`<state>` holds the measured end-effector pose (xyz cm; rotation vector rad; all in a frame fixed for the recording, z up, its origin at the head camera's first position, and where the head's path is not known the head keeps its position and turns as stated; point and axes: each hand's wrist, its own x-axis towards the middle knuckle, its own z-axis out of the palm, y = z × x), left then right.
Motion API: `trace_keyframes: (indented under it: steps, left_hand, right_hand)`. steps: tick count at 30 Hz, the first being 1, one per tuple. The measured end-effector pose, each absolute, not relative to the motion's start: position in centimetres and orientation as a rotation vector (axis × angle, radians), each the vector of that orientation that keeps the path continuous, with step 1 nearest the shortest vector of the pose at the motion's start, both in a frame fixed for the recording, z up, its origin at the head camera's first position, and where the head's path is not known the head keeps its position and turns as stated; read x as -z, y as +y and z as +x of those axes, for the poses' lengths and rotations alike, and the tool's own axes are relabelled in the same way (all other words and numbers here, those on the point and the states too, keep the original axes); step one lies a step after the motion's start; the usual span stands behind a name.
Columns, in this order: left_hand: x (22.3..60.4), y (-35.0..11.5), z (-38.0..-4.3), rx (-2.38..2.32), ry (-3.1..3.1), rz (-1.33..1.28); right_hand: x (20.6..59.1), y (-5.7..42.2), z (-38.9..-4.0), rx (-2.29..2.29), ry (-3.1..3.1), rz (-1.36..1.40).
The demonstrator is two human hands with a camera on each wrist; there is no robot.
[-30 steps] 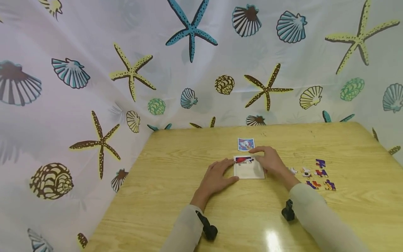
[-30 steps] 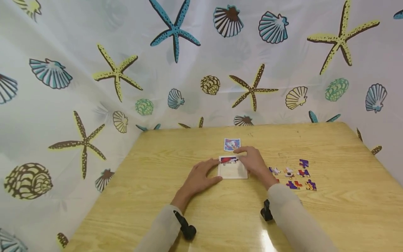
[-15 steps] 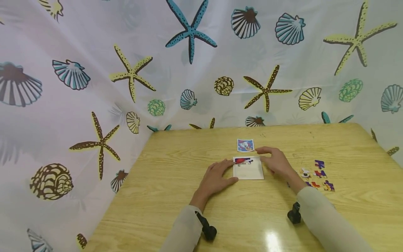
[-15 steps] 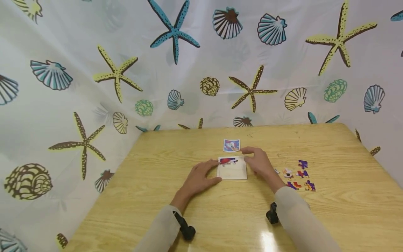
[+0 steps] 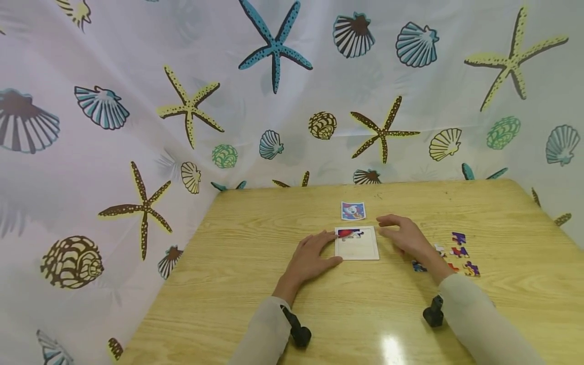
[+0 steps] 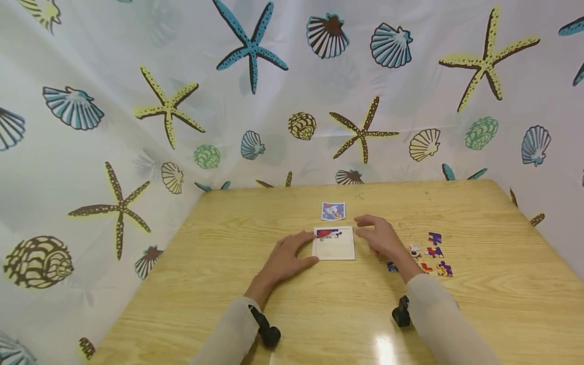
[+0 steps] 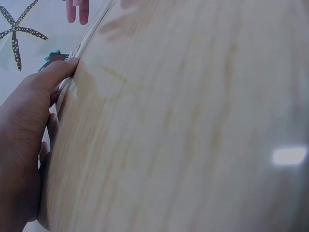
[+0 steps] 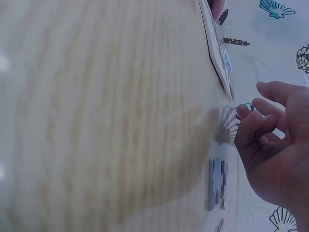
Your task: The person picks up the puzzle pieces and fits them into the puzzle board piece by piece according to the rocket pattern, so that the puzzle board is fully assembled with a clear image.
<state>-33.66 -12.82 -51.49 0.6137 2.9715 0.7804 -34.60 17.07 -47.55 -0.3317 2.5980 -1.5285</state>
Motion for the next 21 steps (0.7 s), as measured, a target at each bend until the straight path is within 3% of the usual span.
trace_keyframes:
  steps: [21]
  left_hand:
    - [51.3, -12.8, -33.5, -0.77, 2.974, 0.603]
  right_hand:
    - [47.7, 19.6, -33.9, 1.518, 2.57, -0.266]
